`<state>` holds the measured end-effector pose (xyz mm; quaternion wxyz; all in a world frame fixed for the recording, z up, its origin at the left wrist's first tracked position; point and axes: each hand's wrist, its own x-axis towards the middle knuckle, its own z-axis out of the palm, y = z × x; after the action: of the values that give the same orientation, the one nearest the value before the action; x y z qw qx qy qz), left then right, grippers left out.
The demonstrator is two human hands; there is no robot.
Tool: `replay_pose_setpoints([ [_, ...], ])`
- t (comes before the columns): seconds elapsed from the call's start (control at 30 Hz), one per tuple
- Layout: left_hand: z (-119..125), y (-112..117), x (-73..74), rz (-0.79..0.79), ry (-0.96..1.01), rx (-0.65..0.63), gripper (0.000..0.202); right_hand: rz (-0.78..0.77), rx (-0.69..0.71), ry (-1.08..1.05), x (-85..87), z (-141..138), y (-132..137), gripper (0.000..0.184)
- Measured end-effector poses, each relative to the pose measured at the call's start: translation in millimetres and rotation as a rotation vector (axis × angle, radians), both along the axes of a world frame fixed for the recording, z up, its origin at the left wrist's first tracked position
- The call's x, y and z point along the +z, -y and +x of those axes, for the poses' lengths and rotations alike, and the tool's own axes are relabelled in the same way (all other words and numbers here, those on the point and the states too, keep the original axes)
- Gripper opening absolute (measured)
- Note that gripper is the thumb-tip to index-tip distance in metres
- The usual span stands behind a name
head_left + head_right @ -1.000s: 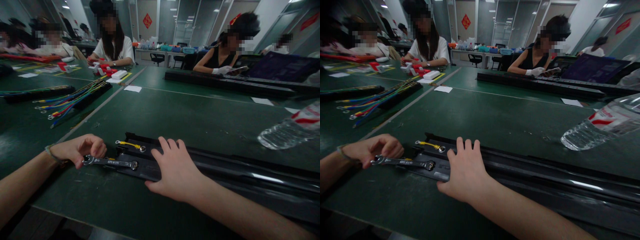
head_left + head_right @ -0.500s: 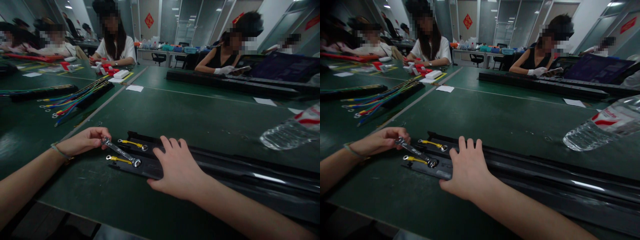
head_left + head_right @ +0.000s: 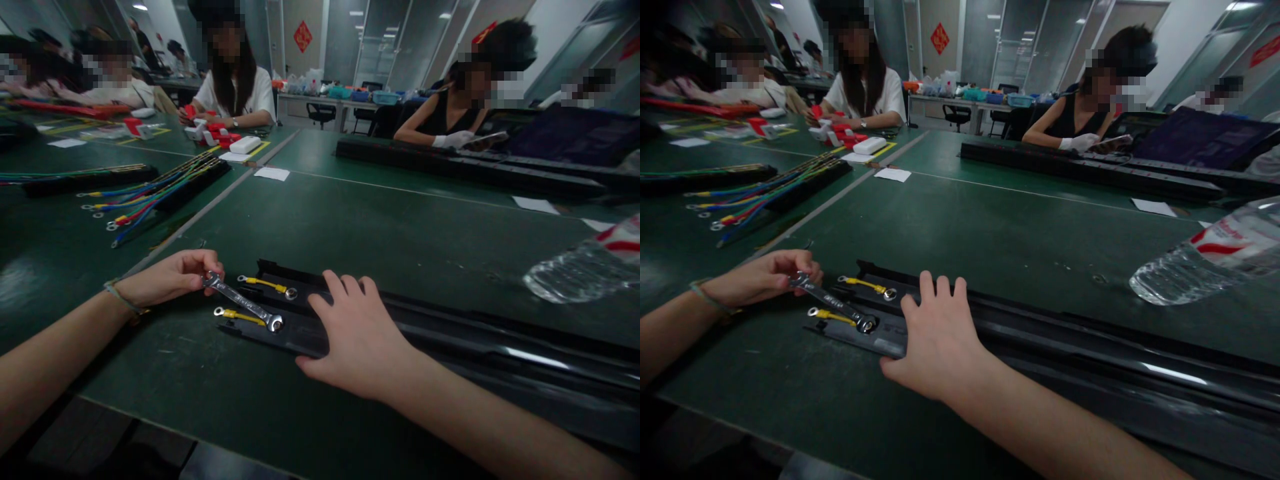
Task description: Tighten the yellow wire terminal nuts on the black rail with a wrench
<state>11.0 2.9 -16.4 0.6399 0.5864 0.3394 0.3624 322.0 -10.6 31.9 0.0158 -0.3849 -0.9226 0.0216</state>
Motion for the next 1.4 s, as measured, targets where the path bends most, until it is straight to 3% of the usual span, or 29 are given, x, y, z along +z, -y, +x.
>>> replay_pose_setpoints([
  [0.43, 7, 4, 12.6, 0.099, -0.03, -0.316, 0.022, -0.023, 0.004, 0.02, 1.3, 0, -1, 0.068],
  [0.53, 8, 4, 14.3, 0.104, -0.049, -0.336, 0.022, -0.029, 0.006, 0.025, 2.0, 0, -1, 0.069],
  [0.8, 4, 6, 9.2, 0.069, -0.031, -0.247, 0.023, -0.038, 0.002, 0.039, 2.4, 0, -1, 0.071],
  [1.1, 1, 0, 0.7, 0.088, -0.035, 0.003, 0.017, -0.01, 0.003, 0.012, 0.5, 0, -2, 0.067],
  [1.4, 2, 2, 0.9, 0.067, -0.06, 0.038, 0.019, -0.006, 0.007, -0.001, -0.2, 1, -1, 0.067],
])
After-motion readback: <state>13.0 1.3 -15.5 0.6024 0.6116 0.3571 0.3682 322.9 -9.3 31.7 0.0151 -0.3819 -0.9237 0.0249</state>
